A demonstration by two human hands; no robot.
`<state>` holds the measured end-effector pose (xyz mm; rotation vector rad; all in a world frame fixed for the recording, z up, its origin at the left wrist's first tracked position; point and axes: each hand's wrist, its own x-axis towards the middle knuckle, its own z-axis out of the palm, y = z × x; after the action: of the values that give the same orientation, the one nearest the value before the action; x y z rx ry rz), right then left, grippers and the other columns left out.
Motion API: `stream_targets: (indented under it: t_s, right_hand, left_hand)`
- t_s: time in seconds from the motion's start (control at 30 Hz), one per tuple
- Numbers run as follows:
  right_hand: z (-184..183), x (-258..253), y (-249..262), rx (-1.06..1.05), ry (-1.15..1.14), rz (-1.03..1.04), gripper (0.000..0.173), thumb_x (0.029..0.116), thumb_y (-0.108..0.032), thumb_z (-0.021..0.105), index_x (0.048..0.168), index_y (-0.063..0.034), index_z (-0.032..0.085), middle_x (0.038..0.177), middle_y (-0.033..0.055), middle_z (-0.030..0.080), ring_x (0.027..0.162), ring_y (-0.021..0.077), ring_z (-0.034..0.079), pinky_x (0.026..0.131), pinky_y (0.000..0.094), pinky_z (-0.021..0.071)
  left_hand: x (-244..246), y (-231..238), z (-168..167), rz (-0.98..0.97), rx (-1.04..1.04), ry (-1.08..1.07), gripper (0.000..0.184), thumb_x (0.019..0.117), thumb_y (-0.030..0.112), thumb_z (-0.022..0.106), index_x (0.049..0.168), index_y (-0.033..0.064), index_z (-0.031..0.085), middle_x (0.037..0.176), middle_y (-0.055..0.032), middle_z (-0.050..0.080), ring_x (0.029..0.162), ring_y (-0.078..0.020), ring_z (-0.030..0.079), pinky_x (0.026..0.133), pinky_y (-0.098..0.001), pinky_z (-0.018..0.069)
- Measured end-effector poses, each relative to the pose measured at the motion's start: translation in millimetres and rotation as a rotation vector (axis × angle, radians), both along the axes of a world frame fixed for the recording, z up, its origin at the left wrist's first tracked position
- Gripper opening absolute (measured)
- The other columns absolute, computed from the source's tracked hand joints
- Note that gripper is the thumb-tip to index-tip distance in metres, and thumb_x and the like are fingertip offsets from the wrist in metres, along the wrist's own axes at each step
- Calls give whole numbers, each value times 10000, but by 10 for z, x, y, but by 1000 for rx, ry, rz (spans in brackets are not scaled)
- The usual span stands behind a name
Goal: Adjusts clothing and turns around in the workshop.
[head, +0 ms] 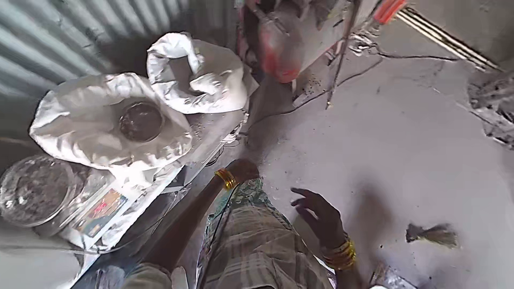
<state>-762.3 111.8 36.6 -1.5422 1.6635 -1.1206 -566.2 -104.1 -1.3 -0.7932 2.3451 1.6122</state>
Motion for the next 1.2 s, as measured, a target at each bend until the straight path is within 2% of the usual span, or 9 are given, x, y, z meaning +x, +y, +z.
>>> stream_targets:
  t_s: [0.1, 0.23, 0.33, 0.53, 0.67, 0.87, 1.0, 1.07, 1.2]
  right_hand:
    - [442, 35, -442, -162, -136, 161, 444, 904, -141, 705, 1290, 63, 622, 1398, 215, 607, 925, 67, 699, 760, 208, 575]
    - [690, -350, -880, -155, 35, 297, 435, 914, -105, 699, 1330, 12, 654, 1213, 211, 711, 849, 247, 714, 733, 372, 586]
    - [616, -1037, -1032, -105, 184, 270, 184, 940, -53, 643, 1047, 50, 752, 881, 201, 740, 771, 353, 731, 674, 495, 577]
    - [590, -2888, -924, -13, 435, -279, 140, 897, -19, 654, 946, 52, 765, 888, 176, 755, 778, 281, 738, 719, 424, 597]
    - [533, -3589, -633, 27, 445, -510, 168, 915, -10, 613, 945, 79, 752, 849, 177, 743, 720, 209, 713, 726, 327, 592]
    - [221, -3970, -669, 99, 177, -560, 170, 921, -10, 613, 954, 82, 752, 881, 163, 759, 794, 165, 735, 794, 277, 593]
    - [-16, -4132, -996, 128, 70, -283, 151, 918, 25, 616, 942, 85, 751, 912, 218, 754, 851, 339, 753, 805, 457, 599]
    - [-64, -4394, -1093, 133, 47, -122, 149, 924, 29, 614, 957, 92, 745, 952, 238, 751, 890, 382, 751, 812, 502, 595]
    - [8, -5110, -1064, 139, 36, 14, 175, 931, 15, 601, 979, 88, 752, 1006, 228, 753, 952, 343, 743, 887, 433, 585]
  left_hand:
    - [-870, -213, -1, -254, -173, 47, 233, 1014, 119, 600, 1105, -60, 718, 1047, -248, 715, 1030, -393, 678, 948, -579, 491]
    - [-2027, -389, 244, -399, -277, -67, 255, 1032, 168, 590, 1194, 10, 707, 1100, -231, 719, 1088, -408, 676, 971, -619, 482]
    - [-2791, -543, 211, -422, -338, -89, 283, 1042, 202, 586, 1198, -7, 694, 1132, -257, 702, 1124, -435, 651, 994, -637, 447]
    - [-3756, -779, -53, -465, -294, -324, 532, 926, 165, 734, 1414, 42, 561, 1367, -274, 582, 1298, -464, 535, 1054, -670, 396]
    - [-3822, -1142, -382, -499, -253, -499, 867, 826, 42, 796, 1572, 41, 354, 1555, -306, 390, 1364, -531, 451, 1064, -714, 366]
    - [-3484, -1795, -885, -363, -453, -415, 940, 855, 331, 828, 1584, 24, 321, 1586, -312, 343, 1263, -549, 546, 1011, -674, 452]
    - [-3580, -1364, -860, -336, -520, -254, 691, 856, 123, 791, 1476, -7, 514, 1476, -378, 461, 1200, -603, 574, 989, -686, 454]
    - [-3766, -1124, -849, -288, -393, -343, 541, 992, 108, 623, 1508, 24, 483, 1475, -304, 508, 1280, -508, 560, 1073, -623, 428]
    - [-3967, -390, -996, -359, -439, -216, 634, 884, -135, 568, 1490, 43, 520, 1599, -150, 427, 1465, -415, 408, 1134, -631, 347]
